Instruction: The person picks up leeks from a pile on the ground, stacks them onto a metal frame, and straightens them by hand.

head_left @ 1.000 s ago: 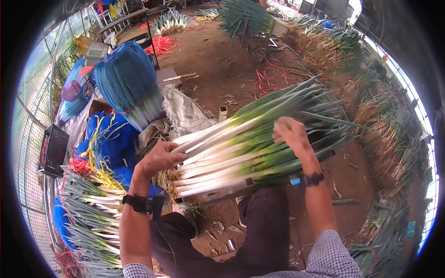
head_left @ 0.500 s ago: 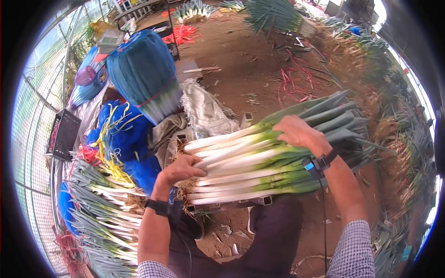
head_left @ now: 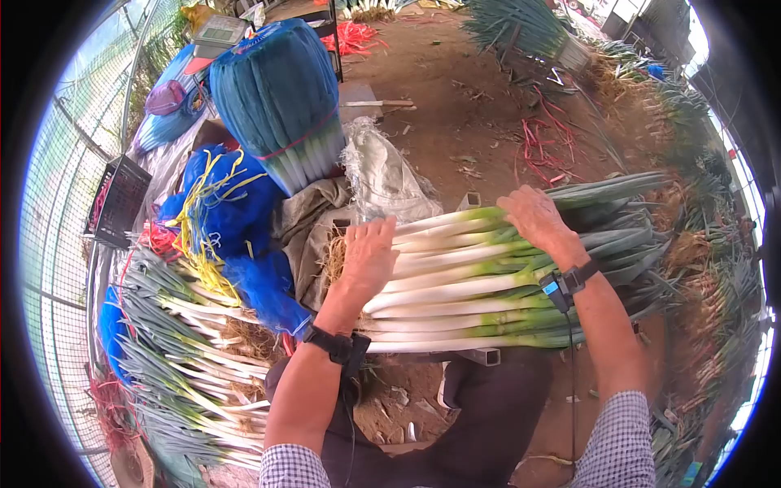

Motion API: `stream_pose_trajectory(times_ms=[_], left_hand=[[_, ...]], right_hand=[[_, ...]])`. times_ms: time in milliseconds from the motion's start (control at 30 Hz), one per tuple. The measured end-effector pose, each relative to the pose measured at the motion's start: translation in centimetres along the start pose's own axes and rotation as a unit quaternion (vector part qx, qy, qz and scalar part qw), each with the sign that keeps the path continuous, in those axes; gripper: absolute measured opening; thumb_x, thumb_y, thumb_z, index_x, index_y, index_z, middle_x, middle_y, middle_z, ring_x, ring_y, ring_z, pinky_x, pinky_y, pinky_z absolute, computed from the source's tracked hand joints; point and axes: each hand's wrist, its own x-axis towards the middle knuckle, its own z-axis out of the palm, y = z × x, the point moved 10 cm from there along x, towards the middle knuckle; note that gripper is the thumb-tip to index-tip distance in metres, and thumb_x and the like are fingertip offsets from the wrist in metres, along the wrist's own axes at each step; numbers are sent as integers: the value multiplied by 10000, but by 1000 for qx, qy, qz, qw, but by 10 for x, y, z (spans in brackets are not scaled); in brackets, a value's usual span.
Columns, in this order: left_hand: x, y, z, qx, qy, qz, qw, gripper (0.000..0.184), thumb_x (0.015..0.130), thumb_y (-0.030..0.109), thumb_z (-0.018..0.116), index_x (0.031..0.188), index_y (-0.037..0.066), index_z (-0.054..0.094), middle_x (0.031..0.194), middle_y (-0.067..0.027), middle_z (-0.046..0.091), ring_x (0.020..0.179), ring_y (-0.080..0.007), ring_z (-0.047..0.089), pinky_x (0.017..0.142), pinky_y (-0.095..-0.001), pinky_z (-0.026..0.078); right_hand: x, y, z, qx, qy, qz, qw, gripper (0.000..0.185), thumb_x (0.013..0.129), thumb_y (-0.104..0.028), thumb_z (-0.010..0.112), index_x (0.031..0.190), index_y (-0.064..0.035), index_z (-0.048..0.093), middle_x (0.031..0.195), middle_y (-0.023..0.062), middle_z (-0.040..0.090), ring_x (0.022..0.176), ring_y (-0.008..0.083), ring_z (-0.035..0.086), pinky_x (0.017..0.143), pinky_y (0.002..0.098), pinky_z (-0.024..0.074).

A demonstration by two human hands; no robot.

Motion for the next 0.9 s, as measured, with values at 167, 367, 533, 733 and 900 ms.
stream_pose_trajectory(times_ms=[167, 367, 533, 733, 900], left_hand=[[18, -29, 33, -33, -106, -80, 991, 381, 797, 142, 775, 1162, 88, 680, 1135, -155, 657, 1119, -362, 585, 955, -453, 464], [21, -25, 21, -26, -16, -25, 999, 264, 805, 153, 768, 1027, 62, 658, 1049, -152, 637, 1089, -360, 589, 912, -459, 483], [16, -17, 19, -46, -31, 11, 998, 250, 826, 203, 760, 1003, 64, 652, 1018, -164, 638, 1048, -378, 597, 902, -474, 479], [31, -38, 41, -67, -105, -33, 992, 262, 839, 255, 763, 933, 35, 656, 999, -178, 645, 1026, -406, 603, 888, -476, 473], [33, -45, 46, -103, -153, -97, 978, 297, 827, 274, 781, 915, 17, 661, 1006, -192, 664, 1021, -428, 602, 873, -473, 472]], right_hand=[[1, -2, -6, -4, -2, -40, 999, 197, 821, -172, 762, 980, -111, 663, 1008, 50, 614, 1084, 258, 564, 938, 435, 455], [19, 18, 29, 9, -142, 58, 988, 305, 814, -175, 773, 1105, -101, 720, 1056, 144, 717, 1086, 351, 650, 939, 471, 487], [24, 19, 24, 32, -265, 66, 961, 373, 774, -200, 778, 1132, -104, 738, 1050, 186, 720, 1067, 371, 664, 929, 473, 528], [34, 24, 55, 20, -271, 40, 962, 390, 790, -202, 757, 1160, -90, 713, 1069, 189, 714, 1059, 382, 662, 912, 489, 526], [21, 24, 40, 88, -187, 40, 978, 460, 803, -275, 771, 1199, -64, 668, 1114, 202, 695, 1114, 394, 636, 947, 498, 501]])
